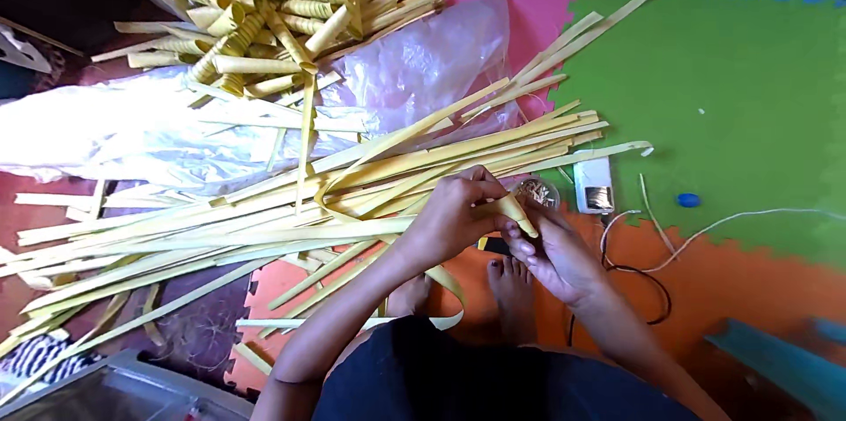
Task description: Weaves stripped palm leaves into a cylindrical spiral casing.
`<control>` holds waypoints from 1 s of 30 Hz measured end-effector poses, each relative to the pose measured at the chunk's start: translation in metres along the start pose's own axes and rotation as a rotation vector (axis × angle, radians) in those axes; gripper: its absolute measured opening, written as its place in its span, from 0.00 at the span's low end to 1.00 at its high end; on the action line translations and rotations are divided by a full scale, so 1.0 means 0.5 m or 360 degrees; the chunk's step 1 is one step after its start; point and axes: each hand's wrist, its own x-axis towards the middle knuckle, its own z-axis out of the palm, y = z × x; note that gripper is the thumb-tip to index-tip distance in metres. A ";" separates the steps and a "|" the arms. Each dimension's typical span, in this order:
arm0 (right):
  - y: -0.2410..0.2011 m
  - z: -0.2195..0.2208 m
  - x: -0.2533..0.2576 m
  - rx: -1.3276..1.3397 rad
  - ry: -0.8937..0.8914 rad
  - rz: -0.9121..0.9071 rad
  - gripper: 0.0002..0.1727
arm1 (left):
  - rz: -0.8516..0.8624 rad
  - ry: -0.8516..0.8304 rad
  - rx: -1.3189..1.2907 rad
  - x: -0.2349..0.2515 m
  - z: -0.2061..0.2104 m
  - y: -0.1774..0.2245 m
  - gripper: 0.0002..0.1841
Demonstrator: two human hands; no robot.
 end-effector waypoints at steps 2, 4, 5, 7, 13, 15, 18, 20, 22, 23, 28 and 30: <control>0.011 -0.018 0.005 -0.0241 -0.0147 -0.0240 0.19 | -0.0084 0.0031 0.0033 0.000 -0.002 0.004 0.08; 0.019 -0.026 0.008 -0.0429 -0.0182 -0.0435 0.15 | -0.0170 0.0025 0.0016 0.001 -0.008 0.008 0.10; 0.018 -0.023 0.005 -0.0420 -0.0156 -0.0431 0.15 | -0.0182 -0.0001 -0.0026 0.002 -0.011 0.007 0.10; 0.005 -0.012 -0.003 -0.0173 -0.0093 -0.0197 0.15 | -0.0160 -0.0093 -0.0153 0.003 -0.014 -0.001 0.11; 0.007 -0.038 -0.005 0.0015 -0.0309 -0.0029 0.21 | -0.0155 -0.0071 -0.0097 0.006 -0.007 0.021 0.06; 0.018 -0.046 -0.009 -0.0303 -0.0300 -0.0390 0.18 | -0.0175 -0.0095 -0.0195 0.010 -0.006 0.023 0.07; 0.006 -0.046 -0.022 0.0235 -0.0342 -0.0026 0.18 | -0.0107 -0.0188 -0.0400 0.012 -0.006 0.016 0.09; 0.003 -0.063 -0.021 0.1017 -0.0568 0.0438 0.18 | -0.0036 -0.0235 -0.0469 0.013 -0.005 0.011 0.10; 0.008 -0.066 -0.024 0.0917 -0.0618 0.0361 0.17 | -0.0006 -0.0250 -0.0492 0.011 -0.005 0.010 0.08; 0.014 -0.063 -0.027 0.0487 -0.0538 0.0056 0.16 | -0.0002 -0.0240 -0.0511 0.010 -0.004 0.009 0.08; 0.015 -0.062 -0.034 0.0051 -0.0351 -0.0228 0.14 | 0.0002 -0.0290 -0.0597 0.007 -0.005 0.002 0.09; 0.007 -0.075 -0.036 0.0848 -0.0612 0.0416 0.16 | 0.0047 -0.0335 -0.0616 0.007 -0.007 -0.003 0.07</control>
